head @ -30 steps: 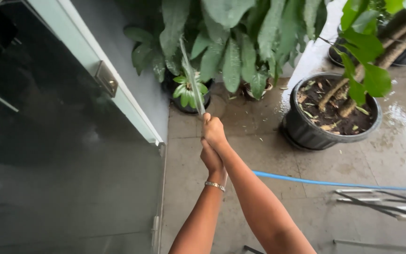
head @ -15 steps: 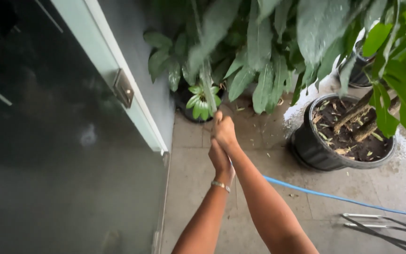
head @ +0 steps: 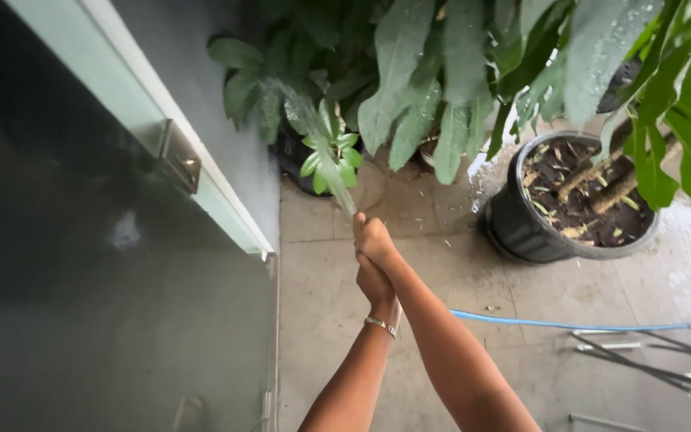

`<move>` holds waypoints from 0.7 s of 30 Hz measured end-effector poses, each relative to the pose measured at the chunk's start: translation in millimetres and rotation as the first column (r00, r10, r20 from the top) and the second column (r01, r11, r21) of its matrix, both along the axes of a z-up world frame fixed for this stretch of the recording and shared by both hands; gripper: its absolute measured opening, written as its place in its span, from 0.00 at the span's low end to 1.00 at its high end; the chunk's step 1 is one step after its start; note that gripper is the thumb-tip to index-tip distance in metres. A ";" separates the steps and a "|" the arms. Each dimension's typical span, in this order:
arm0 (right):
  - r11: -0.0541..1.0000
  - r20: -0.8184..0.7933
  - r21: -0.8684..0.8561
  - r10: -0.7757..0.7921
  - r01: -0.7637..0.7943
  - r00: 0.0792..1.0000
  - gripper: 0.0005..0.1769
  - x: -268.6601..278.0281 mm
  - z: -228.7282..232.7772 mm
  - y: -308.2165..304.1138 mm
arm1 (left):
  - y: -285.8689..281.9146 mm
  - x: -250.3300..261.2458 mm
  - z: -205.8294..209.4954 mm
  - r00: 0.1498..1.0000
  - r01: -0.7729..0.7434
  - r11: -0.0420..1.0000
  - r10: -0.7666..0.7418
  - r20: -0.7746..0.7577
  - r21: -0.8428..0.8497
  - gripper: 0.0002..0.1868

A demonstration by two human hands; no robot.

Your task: Watering various potted plants in a garden using a hose.

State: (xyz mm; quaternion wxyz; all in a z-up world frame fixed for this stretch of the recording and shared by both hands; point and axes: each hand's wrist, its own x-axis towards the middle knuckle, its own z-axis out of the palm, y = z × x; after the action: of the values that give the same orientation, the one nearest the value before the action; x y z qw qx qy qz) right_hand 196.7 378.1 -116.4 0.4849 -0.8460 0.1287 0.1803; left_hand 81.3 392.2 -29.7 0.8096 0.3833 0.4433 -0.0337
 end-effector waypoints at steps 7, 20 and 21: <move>0.893 -0.031 0.232 -0.389 0.385 0.921 0.32 -1.7 -37.8 -76.6 | -42.5 -1.8 -44.1 0.967 0.254 0.960 -0.248 -0.061 0.122 0.27; 0.788 0.110 0.222 -0.605 0.574 0.789 0.24 -50.1 58.3 -246.1 | -183.6 -27.5 29.4 0.789 0.507 0.759 -0.599 0.136 0.408 0.26; 0.812 0.134 0.208 -0.575 0.545 0.807 0.25 -51.7 59.0 -257.7 | -196.7 -27.4 20.7 0.780 0.507 0.758 -0.606 0.154 0.411 0.26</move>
State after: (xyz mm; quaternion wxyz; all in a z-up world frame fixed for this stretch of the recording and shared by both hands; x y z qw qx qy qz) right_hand 145.0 120.4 -57.4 0.5926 -0.7418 0.3111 -0.0433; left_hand 54.0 195.5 -8.9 0.7349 0.6357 0.1883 -0.1424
